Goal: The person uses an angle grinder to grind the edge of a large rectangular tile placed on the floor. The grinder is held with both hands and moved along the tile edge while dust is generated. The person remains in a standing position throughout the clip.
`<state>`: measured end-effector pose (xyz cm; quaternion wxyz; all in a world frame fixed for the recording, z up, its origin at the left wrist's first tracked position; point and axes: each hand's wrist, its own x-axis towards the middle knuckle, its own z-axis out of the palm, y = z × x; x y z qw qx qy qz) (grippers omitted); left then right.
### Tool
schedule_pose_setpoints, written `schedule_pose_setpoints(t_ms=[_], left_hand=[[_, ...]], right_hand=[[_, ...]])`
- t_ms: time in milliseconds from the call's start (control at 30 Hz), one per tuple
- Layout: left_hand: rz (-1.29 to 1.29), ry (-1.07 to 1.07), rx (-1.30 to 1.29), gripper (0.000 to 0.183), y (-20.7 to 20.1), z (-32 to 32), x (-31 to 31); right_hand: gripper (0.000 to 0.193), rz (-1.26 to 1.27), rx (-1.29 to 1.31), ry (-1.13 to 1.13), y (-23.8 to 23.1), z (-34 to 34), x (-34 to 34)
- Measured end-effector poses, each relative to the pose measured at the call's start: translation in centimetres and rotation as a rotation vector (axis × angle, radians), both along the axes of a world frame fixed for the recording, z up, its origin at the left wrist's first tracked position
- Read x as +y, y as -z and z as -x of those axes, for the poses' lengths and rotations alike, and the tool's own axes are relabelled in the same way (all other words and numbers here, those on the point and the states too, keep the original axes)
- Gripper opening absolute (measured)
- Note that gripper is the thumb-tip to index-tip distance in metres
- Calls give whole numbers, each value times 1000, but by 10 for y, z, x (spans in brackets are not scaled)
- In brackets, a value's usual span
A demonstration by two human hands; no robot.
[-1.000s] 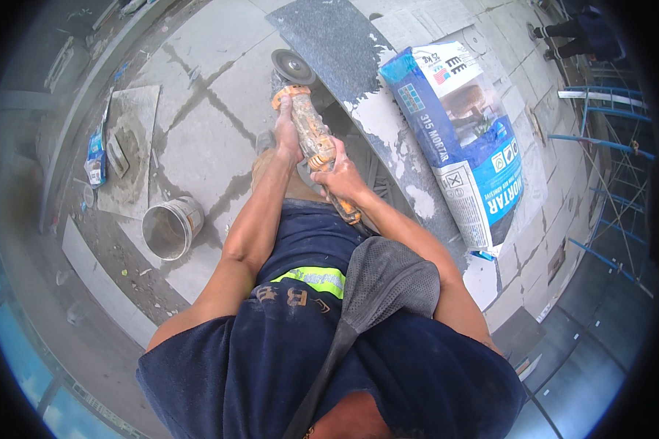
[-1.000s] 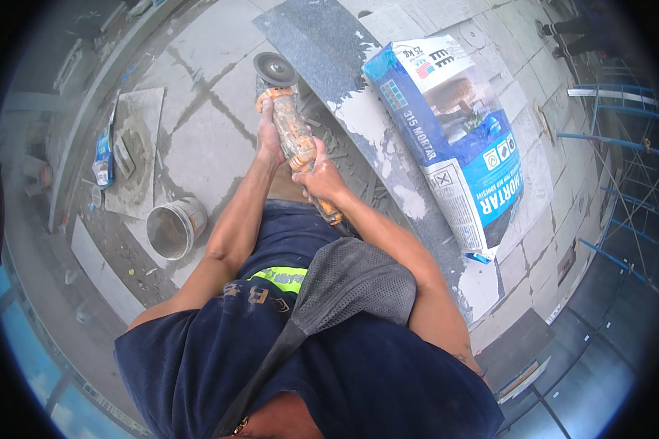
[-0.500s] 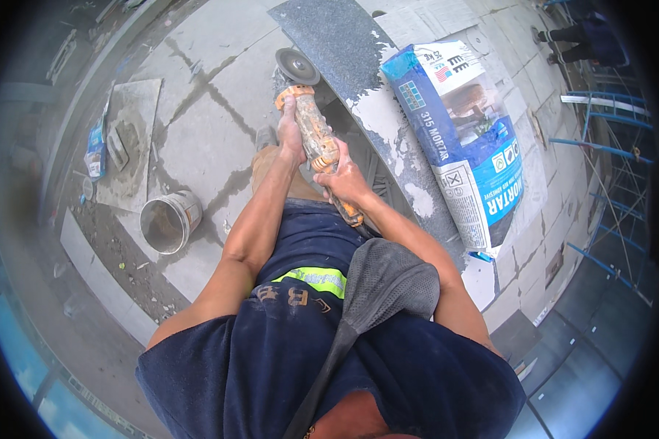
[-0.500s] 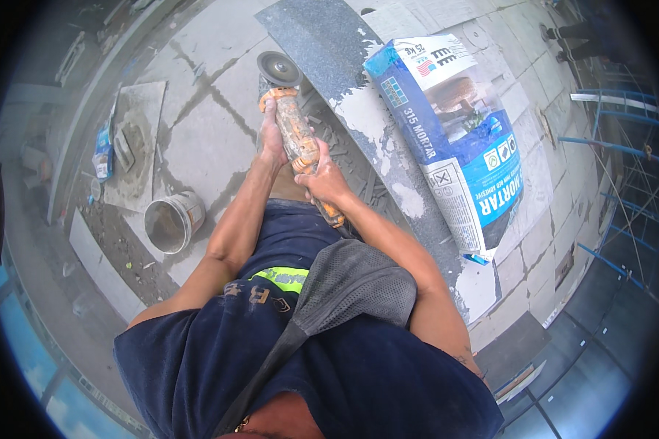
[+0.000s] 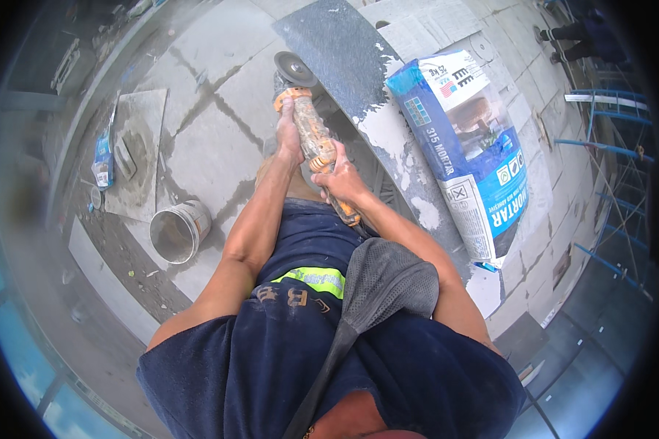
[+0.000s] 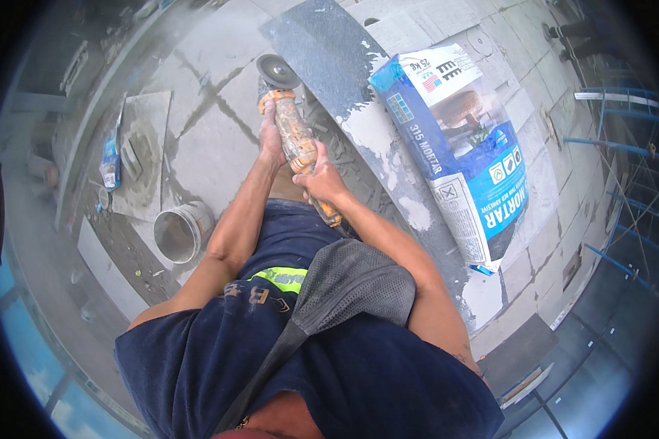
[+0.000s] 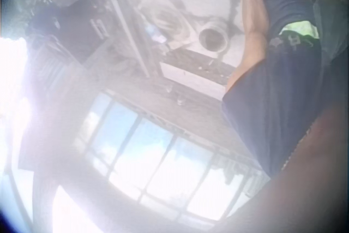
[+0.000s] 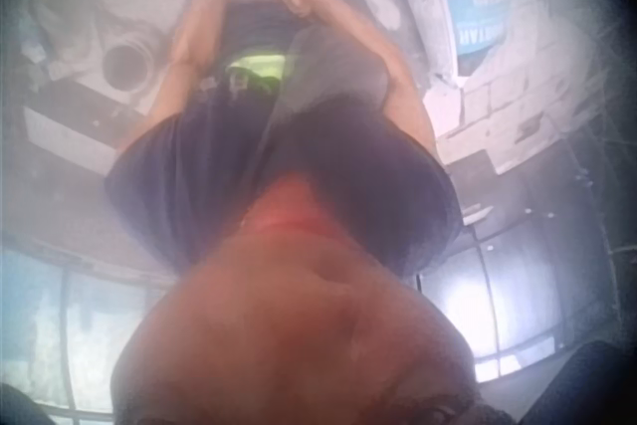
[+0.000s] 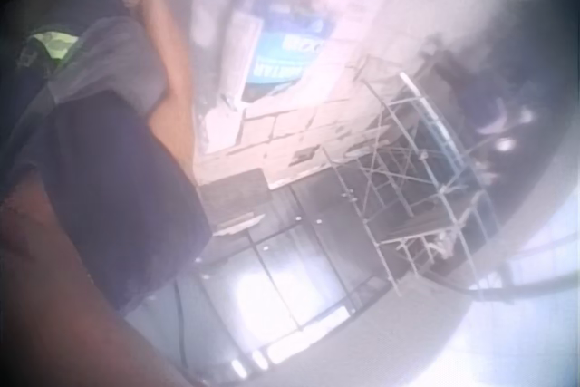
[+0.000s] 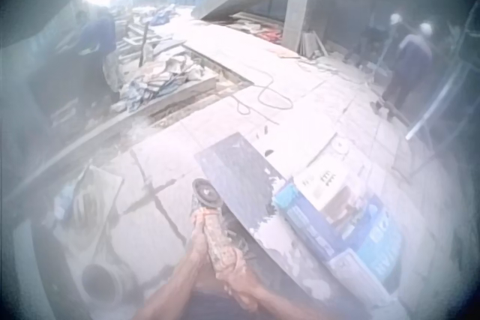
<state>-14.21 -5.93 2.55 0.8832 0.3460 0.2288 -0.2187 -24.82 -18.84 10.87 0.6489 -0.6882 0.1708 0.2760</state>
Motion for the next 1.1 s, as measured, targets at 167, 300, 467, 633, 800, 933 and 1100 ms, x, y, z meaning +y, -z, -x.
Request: schedule_pose_setpoints(t_ms=[167,300,467,633,800,933,1100], left_hand=[[-50,11,13,62,3,-19,4],[-29,27,14,62,18,-36,4],[-16,18,2,60,14,-29,4],[-36,2,-16,58,5,-11,0],[-31,7,-51,62,3,4,-1],[9,-7,-42,57,1,15,-6],[3,9,-33,57,4,28,-8]], right_hand=[[95,-29,11,14,3,-19,4],[93,-19,0,18,13,-31,4],[92,-2,17,7,8,-27,4],[94,37,29,-23,1,-12,1],[96,21,-7,4,6,5,-1],[97,6,-40,19,9,19,-4],[97,17,-28,8,7,33,-7]])
